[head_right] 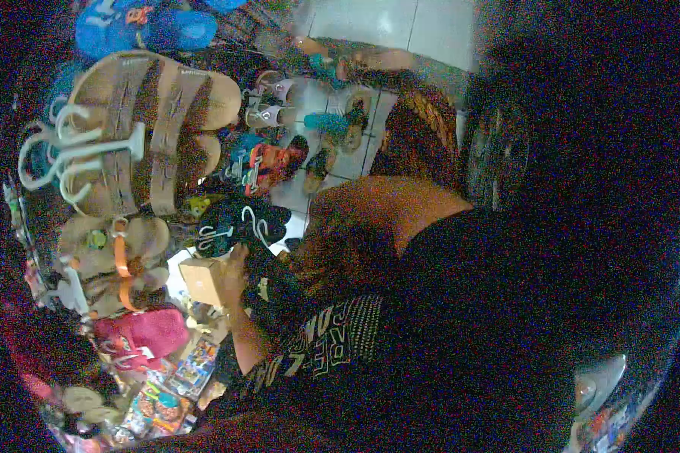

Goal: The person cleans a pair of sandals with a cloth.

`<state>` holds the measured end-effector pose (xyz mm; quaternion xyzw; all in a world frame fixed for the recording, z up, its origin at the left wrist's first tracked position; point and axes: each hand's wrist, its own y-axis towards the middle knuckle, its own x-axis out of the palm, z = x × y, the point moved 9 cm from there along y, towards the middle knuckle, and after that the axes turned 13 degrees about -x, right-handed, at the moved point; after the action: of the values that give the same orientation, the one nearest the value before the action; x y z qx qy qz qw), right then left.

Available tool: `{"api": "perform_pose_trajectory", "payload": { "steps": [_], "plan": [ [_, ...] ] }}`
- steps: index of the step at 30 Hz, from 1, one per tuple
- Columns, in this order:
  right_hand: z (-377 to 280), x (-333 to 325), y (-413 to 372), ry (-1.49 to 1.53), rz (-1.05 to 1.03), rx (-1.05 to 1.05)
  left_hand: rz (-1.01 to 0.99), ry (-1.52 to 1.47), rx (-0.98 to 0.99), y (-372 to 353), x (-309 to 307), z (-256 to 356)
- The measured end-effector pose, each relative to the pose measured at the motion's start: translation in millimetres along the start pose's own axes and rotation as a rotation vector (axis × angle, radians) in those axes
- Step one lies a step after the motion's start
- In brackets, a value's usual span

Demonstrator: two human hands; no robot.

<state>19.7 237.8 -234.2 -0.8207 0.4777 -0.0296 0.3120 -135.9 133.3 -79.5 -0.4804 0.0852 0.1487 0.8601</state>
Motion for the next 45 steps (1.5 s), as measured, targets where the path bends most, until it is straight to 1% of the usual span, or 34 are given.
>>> {"api": "perform_pose_trajectory", "payload": {
  "steps": [2,4,5,7,9,11,13,15,17,18,19,20,22,23,24,25,27,28,29,30,31,33,34,36,37,39,40,42,43,44,45],
  "plan": [
    [2.8,-2.0,2.9,0.005,0.021,0.003,0.183,-0.053,-0.193,-6.8,4.3,1.6],
    [2.4,-7.6,-2.5,0.045,0.066,-0.019,0.04,-0.094,-0.028,6.6,21.3,4.9],
    [3.0,-17.6,-11.1,0.094,0.12,-0.05,0.177,-0.119,-0.118,10.4,15.6,-7.2],
    [2.6,-47.2,-39.5,0.257,0.285,-0.153,-0.176,-0.16,-0.122,33.5,31.2,-13.4],
    [7.7,-81.9,-87.5,0.403,0.495,-0.162,-0.033,-0.158,-0.032,37.1,15.3,-10.2],
    [12.5,-104.2,-149.7,0.519,0.754,-0.106,-0.025,0.054,0.168,-8.6,22.4,47.0],
    [12.8,-115.7,-211.2,0.587,1.002,-0.047,0.047,0.159,0.277,-39.4,24.1,77.6],
    [12.1,-108.8,-252.9,0.721,1.168,-0.17,0.137,0.323,0.484,-54.0,25.8,95.8],
    [-34.2,-101.2,-294.3,0.879,1.238,-0.316,0.092,0.382,0.593,-58.7,36.4,107.8],
    [-70.3,-96.0,-320.5,0.838,1.329,-0.275,0.093,0.436,0.529,-66.4,41.6,114.7],
    [-92.5,-93.1,-342.2,0.793,1.433,-0.235,0.086,0.495,0.472,-69.8,48.4,119.8],
    [-55.0,-91.5,-347.3,0.936,1.493,-0.282,0.082,0.528,0.539,-64.5,53.9,124.8],
    [-123.7,-82.1,-336.3,0.911,1.566,-0.249,0.043,0.493,0.52,-76.5,43.6,118.5],
    [-137.5,-79.2,-339.7,0.908,1.607,-0.231,0.018,0.484,0.507,-76.2,50.0,122.0],
    [-156.7,-81.4,-325.5,0.631,1.514,-0.168,0.023,0.503,0.487,-68.1,51.5,115.1],
    [-176.5,-82.6,-311.5,0.352,1.436,-0.112,0.023,0.449,0.532,-58.8,54.7,113.6],
    [-246.4,-65.3,-269.9,-0.264,1.355,-0.532,0.038,0.509,0.508,-54.3,52.0,109.3],
    [-253.5,-49.8,-240.0,-0.47,1.279,-0.399,0.063,0.406,0.627,-62.9,47.9,109.0],
    [-252.6,-35.9,-213.7,-0.544,1.283,-0.41,0.078,0.298,0.733,-66.6,43.5,103.8],
    [-249.2,-17.2,-188.9,-0.768,1.118,-0.342,-0.023,0.298,0.692,-55.2,44.1,93.1],
    [-245.6,-9.2,-184.5,-0.73,1.079,-0.352,-0.04,0.398,0.595,-55.6,42.4,85.5],
    [-238.9,3.6,-175.9,-0.655,0.998,-0.387,-0.011,0.267,0.591,-55.2,34.8,71.5],
    [-244.4,6.3,-179.0,-0.726,0.974,-0.382,-0.005,0.257,0.523,-53.9,34.0,64.2],
    [-245.0,13.4,-177.5,-0.705,0.905,-0.37,0.024,0.234,0.401,-58.0,29.5,57.1],
    [-243.4,15.7,-176.9,-0.698,0.868,-0.369,0.004,0.198,0.423,-58.2,31.5,59.0],
    [-245.5,7.4,-185.4,-0.565,0.803,-0.483,-0.034,0.117,0.463,-54.3,34.6,57.7],
    [-246.1,2.6,-191.6,-0.494,0.766,-0.541,-0.054,0.104,0.55,-51.7,35.8,61.4],
    [-225.2,-24.8,-224.3,0.021,0.965,-0.596,0.008,0.225,0.589,-45.6,28.3,61.1],
    [-201.6,-31.7,-243.7,0.334,1.112,-0.471,0.045,0.281,0.602,-44.0,26.7,60.5],
    [-185.3,-37.3,-260.2,0.459,1.278,-0.395,-0.037,0.158,0.629,-40.3,28.7,57.6],
    [-169.4,-39.8,-278.0,0.587,1.451,-0.333,-0.013,0.2,0.647,-46.7,29.4,58.7]
  ]
}}
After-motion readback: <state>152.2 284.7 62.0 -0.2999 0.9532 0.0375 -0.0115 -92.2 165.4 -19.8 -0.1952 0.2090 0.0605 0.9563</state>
